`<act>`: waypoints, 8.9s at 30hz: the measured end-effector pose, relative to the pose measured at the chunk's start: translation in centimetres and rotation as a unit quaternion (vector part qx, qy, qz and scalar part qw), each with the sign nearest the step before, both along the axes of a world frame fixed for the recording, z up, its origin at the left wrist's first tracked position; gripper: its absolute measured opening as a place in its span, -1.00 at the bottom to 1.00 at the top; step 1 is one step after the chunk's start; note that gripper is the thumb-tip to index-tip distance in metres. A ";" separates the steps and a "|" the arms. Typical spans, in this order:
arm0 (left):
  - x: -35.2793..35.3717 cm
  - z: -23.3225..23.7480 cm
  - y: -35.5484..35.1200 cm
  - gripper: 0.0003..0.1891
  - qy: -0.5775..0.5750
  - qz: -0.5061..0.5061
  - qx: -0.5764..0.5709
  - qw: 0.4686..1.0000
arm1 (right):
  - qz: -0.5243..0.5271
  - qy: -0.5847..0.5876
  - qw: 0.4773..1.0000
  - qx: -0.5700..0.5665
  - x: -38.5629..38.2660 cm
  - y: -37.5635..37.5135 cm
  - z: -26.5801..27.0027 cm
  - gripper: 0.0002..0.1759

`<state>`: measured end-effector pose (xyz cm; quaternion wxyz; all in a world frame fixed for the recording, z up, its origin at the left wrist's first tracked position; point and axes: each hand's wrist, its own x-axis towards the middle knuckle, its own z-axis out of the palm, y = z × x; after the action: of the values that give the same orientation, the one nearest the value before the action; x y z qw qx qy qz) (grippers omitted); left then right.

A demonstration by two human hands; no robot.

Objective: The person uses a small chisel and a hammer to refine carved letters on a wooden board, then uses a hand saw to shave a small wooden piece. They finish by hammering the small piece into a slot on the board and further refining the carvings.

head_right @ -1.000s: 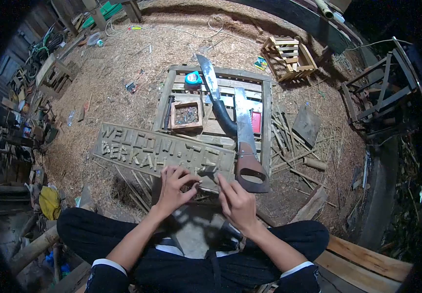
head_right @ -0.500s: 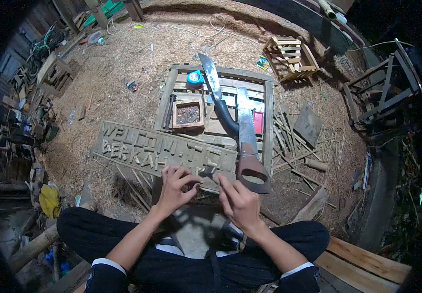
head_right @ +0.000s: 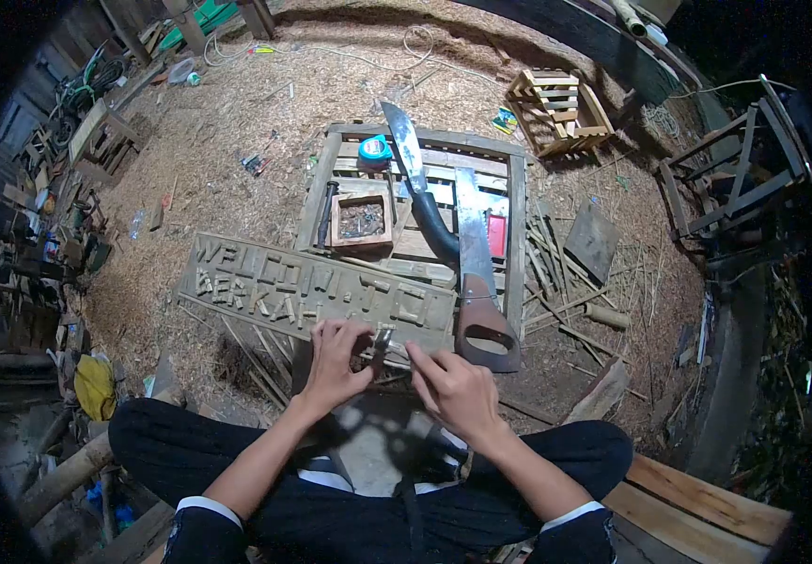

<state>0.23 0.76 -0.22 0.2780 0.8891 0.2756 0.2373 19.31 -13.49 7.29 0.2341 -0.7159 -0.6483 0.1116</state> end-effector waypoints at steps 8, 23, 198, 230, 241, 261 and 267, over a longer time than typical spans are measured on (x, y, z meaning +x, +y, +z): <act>0.1 0.0 -0.2 -0.42 0.005 0.016 -0.040 0.999 | -0.012 -0.019 0.999 -0.046 -0.1 0.1 0.5 -0.47; 0.0 0.1 0.1 -0.51 -0.003 0.003 -0.024 1.000 | -0.017 -0.020 0.998 0.054 -0.2 -0.7 -1.2 -0.41; 0.1 1.1 0.2 -0.72 0.012 -0.029 0.025 0.999 | -0.073 0.035 0.997 -0.001 -0.4 -0.8 -2.5 -0.57; -0.8 0.1 0.9 -0.63 -0.016 -0.041 -0.024 0.999 | -0.068 0.038 0.996 0.042 -1.7 2.9 -4.0 -0.75; -0.8 -0.1 0.8 -0.66 -0.013 -0.037 -0.018 0.999 | -0.084 0.086 0.993 0.023 -2.3 2.9 -4.2 -0.74; -0.8 -0.9 -1.6 -0.64 0.003 -0.003 0.037 0.999 | -0.099 0.082 0.991 0.033 -2.2 2.2 -4.1 -0.65; -0.9 -0.5 -1.9 -0.61 0.016 0.001 0.039 0.999 | -0.133 0.218 0.967 0.012 -1.2 1.9 -0.5 -0.31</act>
<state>-0.67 -1.12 -0.73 0.2380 0.9027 0.2713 0.2342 18.08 -11.61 6.76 0.3908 -0.7514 -0.4819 0.2247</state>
